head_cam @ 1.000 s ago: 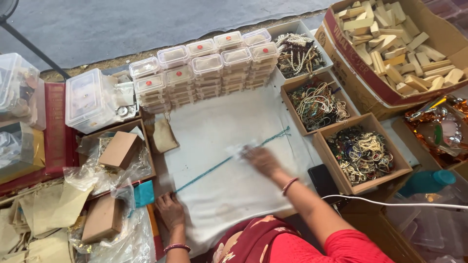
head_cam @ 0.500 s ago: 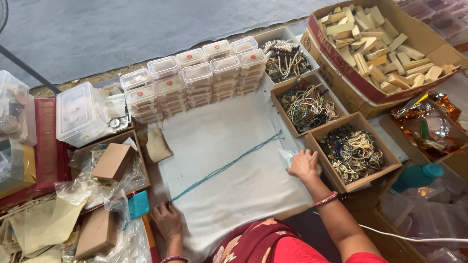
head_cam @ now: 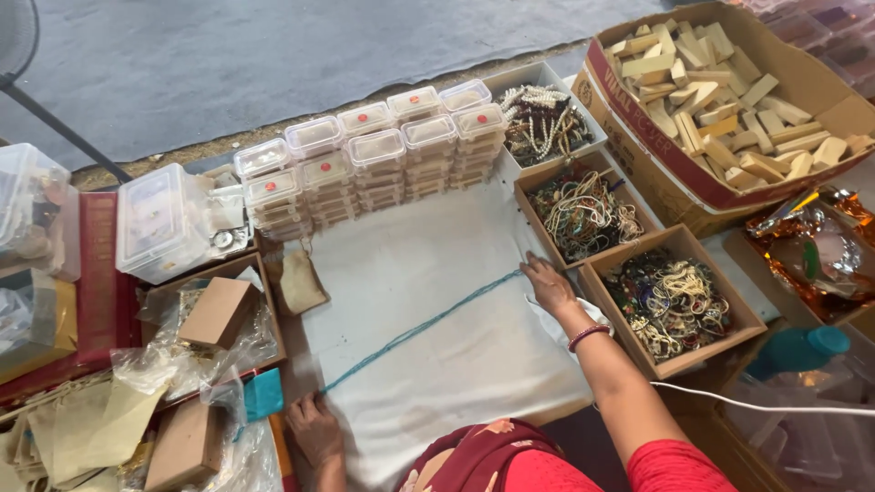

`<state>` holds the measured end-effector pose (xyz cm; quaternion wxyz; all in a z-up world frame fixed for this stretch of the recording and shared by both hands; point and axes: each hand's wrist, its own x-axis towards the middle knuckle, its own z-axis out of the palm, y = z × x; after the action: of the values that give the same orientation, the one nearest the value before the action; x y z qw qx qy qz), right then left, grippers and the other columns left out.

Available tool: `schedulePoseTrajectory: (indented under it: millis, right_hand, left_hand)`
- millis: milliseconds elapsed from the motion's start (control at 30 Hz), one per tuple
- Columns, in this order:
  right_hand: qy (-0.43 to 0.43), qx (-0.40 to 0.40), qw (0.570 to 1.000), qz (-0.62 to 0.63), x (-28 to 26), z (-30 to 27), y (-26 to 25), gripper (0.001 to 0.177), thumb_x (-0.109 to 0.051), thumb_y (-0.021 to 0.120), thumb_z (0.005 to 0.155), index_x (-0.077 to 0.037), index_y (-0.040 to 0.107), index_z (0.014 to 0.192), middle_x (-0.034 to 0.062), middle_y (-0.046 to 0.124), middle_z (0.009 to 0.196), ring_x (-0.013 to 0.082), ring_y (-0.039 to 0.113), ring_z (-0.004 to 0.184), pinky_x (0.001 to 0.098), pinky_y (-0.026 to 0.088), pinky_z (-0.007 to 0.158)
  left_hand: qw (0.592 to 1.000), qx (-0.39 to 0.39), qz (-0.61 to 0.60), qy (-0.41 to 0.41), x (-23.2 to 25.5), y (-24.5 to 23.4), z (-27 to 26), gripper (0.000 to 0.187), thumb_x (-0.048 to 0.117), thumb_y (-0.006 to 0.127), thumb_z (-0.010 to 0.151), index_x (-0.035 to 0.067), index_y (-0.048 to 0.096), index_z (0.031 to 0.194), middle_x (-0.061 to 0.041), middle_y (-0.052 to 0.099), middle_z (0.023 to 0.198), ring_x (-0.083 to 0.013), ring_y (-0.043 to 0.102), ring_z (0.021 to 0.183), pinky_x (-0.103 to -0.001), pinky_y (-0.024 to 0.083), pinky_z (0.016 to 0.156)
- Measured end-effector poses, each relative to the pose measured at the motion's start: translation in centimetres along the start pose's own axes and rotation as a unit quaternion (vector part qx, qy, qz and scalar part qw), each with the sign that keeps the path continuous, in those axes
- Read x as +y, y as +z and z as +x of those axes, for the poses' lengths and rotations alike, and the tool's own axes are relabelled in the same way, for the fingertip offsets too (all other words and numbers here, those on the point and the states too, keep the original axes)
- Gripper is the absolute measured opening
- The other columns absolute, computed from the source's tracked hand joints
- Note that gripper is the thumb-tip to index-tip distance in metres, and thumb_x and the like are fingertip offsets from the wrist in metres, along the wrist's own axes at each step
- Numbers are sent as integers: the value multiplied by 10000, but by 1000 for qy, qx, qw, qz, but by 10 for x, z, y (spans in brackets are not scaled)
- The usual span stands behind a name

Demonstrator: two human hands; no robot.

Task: The person cleans a turquoise beaded necklace with a white cloth on a table, then places it into a small plastic bag. They subsequently put the bagged necklace into a beige pouch and wipe a clear plastic container with the cloth.

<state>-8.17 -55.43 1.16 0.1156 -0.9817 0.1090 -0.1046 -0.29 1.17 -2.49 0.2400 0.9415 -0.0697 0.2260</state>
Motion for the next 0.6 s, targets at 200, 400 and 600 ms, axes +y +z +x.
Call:
schedulePoseTrajectory:
  millis: [200,400,600]
  right_hand:
    - [3,30,987,-160,-2,-23,-7,170,-36,589,891,-50,671,1039,101,662,1358,266,701,1054,362,594,794]
    - [-57,-25,983,-172,16,-31,-17,129,-35,592,855,-114,661,930,61,705,989,248,718,951,381,597,776]
    - [9,-53,981,-185,19,-29,-12,131,-26,592,892,-111,650,974,90,687,982,272,737,883,375,608,739]
  left_hand:
    - [1000,-14,22,-2,6,-2,1,143,120,651,983,53,720,1089,-157,637,1130,-374,602,1095,-457,505,970]
    - [988,-63,99,102,0,-12,16,203,83,611,950,98,723,1118,-87,675,1215,-302,632,1149,-421,527,1018]
    - [986,-67,114,101,-3,-2,30,199,112,609,956,141,736,1106,-60,683,1174,-274,643,1143,-412,529,999]
